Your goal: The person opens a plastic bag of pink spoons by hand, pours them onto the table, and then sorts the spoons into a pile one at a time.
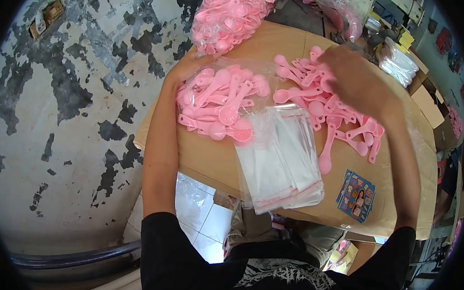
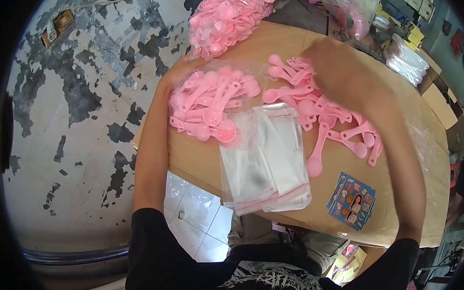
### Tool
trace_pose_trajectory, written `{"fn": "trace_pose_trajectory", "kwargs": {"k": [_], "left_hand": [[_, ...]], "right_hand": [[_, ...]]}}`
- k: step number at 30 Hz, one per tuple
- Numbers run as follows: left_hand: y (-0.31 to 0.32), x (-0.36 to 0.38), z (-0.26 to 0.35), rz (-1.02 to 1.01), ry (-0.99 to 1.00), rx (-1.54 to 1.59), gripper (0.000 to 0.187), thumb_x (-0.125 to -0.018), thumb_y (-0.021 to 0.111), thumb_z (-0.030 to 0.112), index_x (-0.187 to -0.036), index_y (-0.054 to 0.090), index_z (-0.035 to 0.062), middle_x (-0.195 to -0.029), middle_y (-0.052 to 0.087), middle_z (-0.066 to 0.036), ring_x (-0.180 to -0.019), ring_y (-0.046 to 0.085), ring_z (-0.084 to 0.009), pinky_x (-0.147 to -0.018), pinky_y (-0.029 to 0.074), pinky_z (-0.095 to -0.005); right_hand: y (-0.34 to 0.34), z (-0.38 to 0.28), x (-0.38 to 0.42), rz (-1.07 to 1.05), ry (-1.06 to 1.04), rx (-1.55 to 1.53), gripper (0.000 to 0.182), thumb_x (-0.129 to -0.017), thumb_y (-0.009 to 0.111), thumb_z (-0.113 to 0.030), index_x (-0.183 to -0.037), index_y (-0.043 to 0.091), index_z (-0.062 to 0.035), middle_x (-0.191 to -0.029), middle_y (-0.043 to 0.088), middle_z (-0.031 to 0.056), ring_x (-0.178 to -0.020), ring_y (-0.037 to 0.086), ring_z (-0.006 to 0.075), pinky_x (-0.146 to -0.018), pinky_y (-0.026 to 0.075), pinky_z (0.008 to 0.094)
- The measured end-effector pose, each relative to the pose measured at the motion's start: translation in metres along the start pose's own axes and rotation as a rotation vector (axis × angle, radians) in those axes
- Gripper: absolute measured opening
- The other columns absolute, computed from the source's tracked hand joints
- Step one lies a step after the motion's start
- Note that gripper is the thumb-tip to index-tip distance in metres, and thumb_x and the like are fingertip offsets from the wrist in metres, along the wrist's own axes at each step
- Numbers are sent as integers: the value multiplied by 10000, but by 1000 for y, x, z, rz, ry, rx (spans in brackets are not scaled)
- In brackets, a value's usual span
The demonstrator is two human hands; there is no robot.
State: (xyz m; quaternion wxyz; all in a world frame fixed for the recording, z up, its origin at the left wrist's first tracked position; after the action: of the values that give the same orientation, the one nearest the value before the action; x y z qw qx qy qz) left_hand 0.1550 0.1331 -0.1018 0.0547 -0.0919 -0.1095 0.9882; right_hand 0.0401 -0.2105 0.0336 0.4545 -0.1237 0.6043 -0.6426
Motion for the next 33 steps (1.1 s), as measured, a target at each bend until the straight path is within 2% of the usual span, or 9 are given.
{"fn": "trace_pose_trajectory", "kwargs": {"k": [2,3,7,11,17,20,25,31,33], "left_hand": [[-3,-4,-8,-8,-12,-11,430,-938,651,263,-1253,589,-23,-1088,669,-55,-888,631,-113,-797,506,-238],[-3,-5,-6,-12,-5,-13,428,-935,654,263,-1249,594,-22,-1082,671,-56,-884,631,-114,-797,505,-236],[4,3,10,6,54,2,445,-923,671,285,-1240,608,-22,-1065,676,-63,-884,629,-116,-801,503,-233],[4,6,11,-16,-11,-10,472,-908,693,318,-1225,614,-22,-1057,681,-66,-894,626,-111,-807,500,-231],[5,5,12,7,9,35,364,-896,709,339,-1068,679,19,-919,654,4,-764,582,-76,-719,469,-204],[-1,1,2,11,-26,-12,322,-898,707,345,-1001,682,41,-861,625,26,-714,546,-63,-668,441,-199],[5,6,11,54,-6,2,271,-913,690,338,-905,677,67,-791,593,46,-683,509,-47,-614,402,-203],[4,5,5,-20,-61,12,295,-923,679,330,-961,694,38,-843,620,33,-727,526,-49,-659,425,-205],[5,4,9,-12,-45,5,309,-924,679,327,-1001,695,28,-870,628,30,-745,534,-52,-671,433,-208]], "right_hand": [[46,-24,-21,-279,-60,-157,321,-825,632,-74,-1141,612,-22,-1159,608,145,-1126,552,319,-963,443,420],[69,-43,-26,-197,-315,-102,313,-828,653,-133,-1121,620,-28,-1122,608,149,-1118,556,316,-923,471,420],[112,-50,-68,-180,-196,-276,323,-863,617,-221,-1115,622,-18,-1096,628,156,-1076,582,329,-937,463,416],[121,-49,-79,-427,-128,-385,339,-882,597,-233,-1113,616,15,-1115,625,171,-1077,580,338,-942,457,438],[118,-61,-62,-371,-511,36,299,-869,619,-210,-1062,621,19,-1049,613,174,-1024,602,315,-880,496,414],[93,-45,-50,-131,-242,-67,256,-851,603,-147,-1055,608,8,-993,605,157,-1000,590,311,-868,477,394],[31,-6,-24,-109,-153,76,275,-815,618,-79,-1087,613,-34,-1059,621,118,-997,621,285,-893,498,403],[-19,44,18,46,19,224,334,-870,648,-128,-1182,572,-35,-1122,585,119,-1121,534,298,-989,431,416],[-3,20,18,-56,47,-108,349,-867,658,-138,-1188,573,-29,-1158,580,124,-1138,530,306,-1015,415,419]]}}
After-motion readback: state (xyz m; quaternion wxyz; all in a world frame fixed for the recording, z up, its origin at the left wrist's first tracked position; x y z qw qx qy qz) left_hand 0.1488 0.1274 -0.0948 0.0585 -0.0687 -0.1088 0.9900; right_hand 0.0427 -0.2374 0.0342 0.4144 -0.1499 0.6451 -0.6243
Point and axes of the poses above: each hand's wrist, its own x-axis away from the middle knuckle, its own y-axis out of the palm, z = x × y, the point moved 6 cm from there along -x, towards the middle knuckle
